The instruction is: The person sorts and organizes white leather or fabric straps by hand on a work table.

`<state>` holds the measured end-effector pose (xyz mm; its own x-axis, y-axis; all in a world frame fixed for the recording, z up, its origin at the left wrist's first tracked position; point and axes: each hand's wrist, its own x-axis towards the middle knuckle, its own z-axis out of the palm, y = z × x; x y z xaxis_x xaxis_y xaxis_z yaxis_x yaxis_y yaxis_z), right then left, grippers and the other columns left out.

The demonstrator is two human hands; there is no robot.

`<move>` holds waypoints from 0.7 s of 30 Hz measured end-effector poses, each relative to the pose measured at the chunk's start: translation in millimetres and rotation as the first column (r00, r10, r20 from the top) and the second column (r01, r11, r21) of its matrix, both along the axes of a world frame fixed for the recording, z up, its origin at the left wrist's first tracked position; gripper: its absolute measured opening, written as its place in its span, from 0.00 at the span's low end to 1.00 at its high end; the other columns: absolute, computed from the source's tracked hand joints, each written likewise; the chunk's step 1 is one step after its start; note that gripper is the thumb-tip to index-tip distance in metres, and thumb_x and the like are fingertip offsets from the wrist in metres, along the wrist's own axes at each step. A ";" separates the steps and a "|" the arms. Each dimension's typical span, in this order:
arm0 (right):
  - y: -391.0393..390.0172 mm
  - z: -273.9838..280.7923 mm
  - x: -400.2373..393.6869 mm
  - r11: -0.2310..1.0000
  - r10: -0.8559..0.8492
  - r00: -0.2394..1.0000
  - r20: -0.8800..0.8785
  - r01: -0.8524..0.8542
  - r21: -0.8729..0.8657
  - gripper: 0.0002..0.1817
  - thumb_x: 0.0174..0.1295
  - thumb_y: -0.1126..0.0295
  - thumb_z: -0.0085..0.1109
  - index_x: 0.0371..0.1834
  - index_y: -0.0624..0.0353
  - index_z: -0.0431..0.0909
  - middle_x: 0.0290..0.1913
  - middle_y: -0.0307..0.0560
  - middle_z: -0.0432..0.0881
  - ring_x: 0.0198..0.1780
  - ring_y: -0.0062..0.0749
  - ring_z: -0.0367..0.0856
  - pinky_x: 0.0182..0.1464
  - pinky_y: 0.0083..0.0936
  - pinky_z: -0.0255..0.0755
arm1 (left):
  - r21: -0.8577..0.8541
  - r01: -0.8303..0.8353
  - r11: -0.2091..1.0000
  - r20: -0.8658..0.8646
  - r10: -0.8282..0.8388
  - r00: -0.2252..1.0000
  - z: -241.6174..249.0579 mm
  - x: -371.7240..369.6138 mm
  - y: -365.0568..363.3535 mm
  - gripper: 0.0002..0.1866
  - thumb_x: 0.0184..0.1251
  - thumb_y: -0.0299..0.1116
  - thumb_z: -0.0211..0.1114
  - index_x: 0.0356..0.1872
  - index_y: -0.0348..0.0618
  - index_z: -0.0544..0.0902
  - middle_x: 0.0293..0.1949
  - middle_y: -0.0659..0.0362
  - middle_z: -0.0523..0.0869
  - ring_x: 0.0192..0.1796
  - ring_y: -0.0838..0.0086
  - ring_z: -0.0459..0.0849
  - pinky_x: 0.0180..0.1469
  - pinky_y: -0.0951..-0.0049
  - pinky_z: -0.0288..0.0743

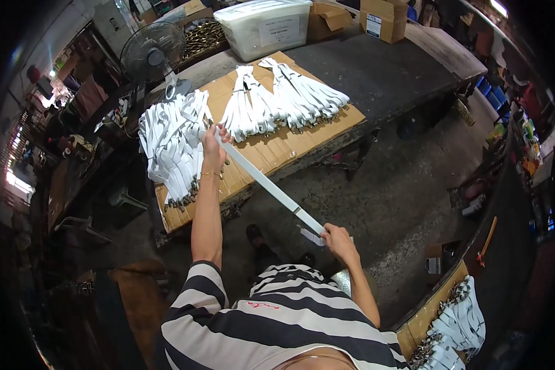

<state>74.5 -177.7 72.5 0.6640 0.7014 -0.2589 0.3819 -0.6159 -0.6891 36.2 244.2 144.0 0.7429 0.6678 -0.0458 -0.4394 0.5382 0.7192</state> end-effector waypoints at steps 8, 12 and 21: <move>14.9 9.4 -22.3 0.953 -0.071 0.958 -0.278 0.148 0.264 0.16 0.60 0.62 0.56 0.34 0.67 0.77 0.24 0.56 0.79 0.28 0.40 0.79 0.33 0.33 0.70 | 0.065 -0.257 0.964 0.053 0.254 0.966 3.0 -21.3 38.4 0.12 0.69 0.37 0.56 0.38 0.35 0.74 0.36 0.53 0.77 0.31 0.74 0.72 0.35 0.74 0.70; 20.5 2.9 -15.9 0.982 0.103 0.968 -0.228 -0.062 0.179 0.17 0.53 0.57 0.65 0.28 0.64 0.81 0.20 0.54 0.78 0.23 0.34 0.78 0.30 0.30 0.69 | 0.151 -0.185 0.971 0.148 0.163 0.975 0.3 -32.4 51.6 0.13 0.69 0.40 0.56 0.38 0.38 0.73 0.33 0.56 0.76 0.31 0.74 0.71 0.36 0.75 0.69; 6.7 85.4 -33.9 0.932 0.230 0.966 -0.121 -0.182 0.315 0.18 0.61 0.59 0.54 0.25 0.65 0.76 0.21 0.58 0.75 0.29 0.55 0.75 0.33 0.41 0.66 | 0.255 -0.246 0.935 0.010 0.252 0.968 39.4 -78.6 189.6 0.10 0.71 0.35 0.48 0.31 0.41 0.70 0.28 0.59 0.72 0.28 0.73 0.70 0.34 0.73 0.70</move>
